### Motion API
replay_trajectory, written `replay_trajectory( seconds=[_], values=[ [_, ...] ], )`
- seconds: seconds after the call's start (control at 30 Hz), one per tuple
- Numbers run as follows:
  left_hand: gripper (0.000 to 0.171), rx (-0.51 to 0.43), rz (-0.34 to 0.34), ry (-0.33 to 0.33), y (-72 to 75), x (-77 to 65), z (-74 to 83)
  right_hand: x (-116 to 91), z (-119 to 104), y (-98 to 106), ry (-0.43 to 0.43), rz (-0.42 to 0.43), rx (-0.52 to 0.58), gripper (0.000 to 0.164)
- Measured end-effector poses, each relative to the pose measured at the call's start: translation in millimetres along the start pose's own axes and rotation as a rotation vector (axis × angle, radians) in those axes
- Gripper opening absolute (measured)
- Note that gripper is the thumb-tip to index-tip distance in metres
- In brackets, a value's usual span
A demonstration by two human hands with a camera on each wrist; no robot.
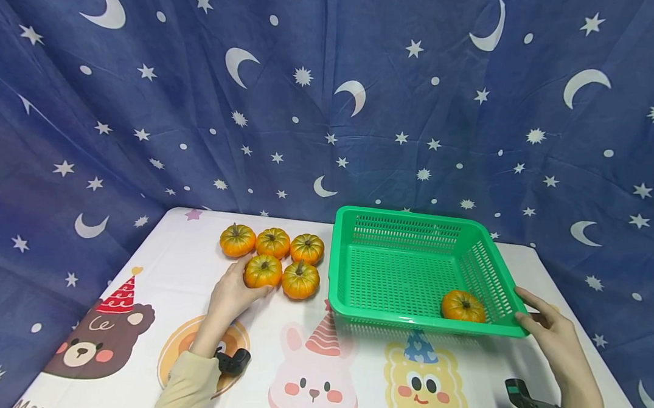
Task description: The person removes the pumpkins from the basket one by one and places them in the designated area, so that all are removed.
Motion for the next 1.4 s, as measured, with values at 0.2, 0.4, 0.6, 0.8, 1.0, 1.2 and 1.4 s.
replay_trajectory(
  seconds=[0.2,0.4,0.6,0.8,1.0,1.2,1.4],
  values=[
    [0.087,0.002,-0.013,0.006,-0.7,0.4,-2.0,0.3,0.4,-0.6,-0.004,-0.001,-0.003,0.057],
    [0.087,0.000,-0.027,0.014,-0.8,1.5,-3.6,0.4,1.2,-0.4,-0.003,0.000,-0.003,0.057],
    [0.088,0.000,-0.035,0.011,-0.6,1.2,-3.3,0.1,2.0,-0.6,-0.001,0.003,-0.002,0.057],
    [0.087,0.000,-0.036,0.008,0.0,0.6,-2.1,0.5,1.6,-0.3,0.011,0.008,0.001,0.056],
    [0.086,0.012,-0.034,0.002,0.0,0.2,-1.5,0.8,1.1,-0.4,0.010,0.003,0.000,0.057],
    [0.086,0.019,-0.031,-0.005,-0.2,0.1,-0.8,0.7,1.0,-0.6,0.008,0.006,0.000,0.057],
    [0.082,0.004,-0.037,-0.004,3.5,-1.3,1.0,0.7,0.2,-0.3,0.009,0.005,0.003,0.056]
  ],
)
Point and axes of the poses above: each hand's wrist, its own x-axis towards the middle knuckle, its own y-axis out of the back of the hand, z = x × y, the point moved 3 cm from there along x, towards the middle knuckle, and after that the axes turned 12 degrees about -z, right-handed, at the moved point
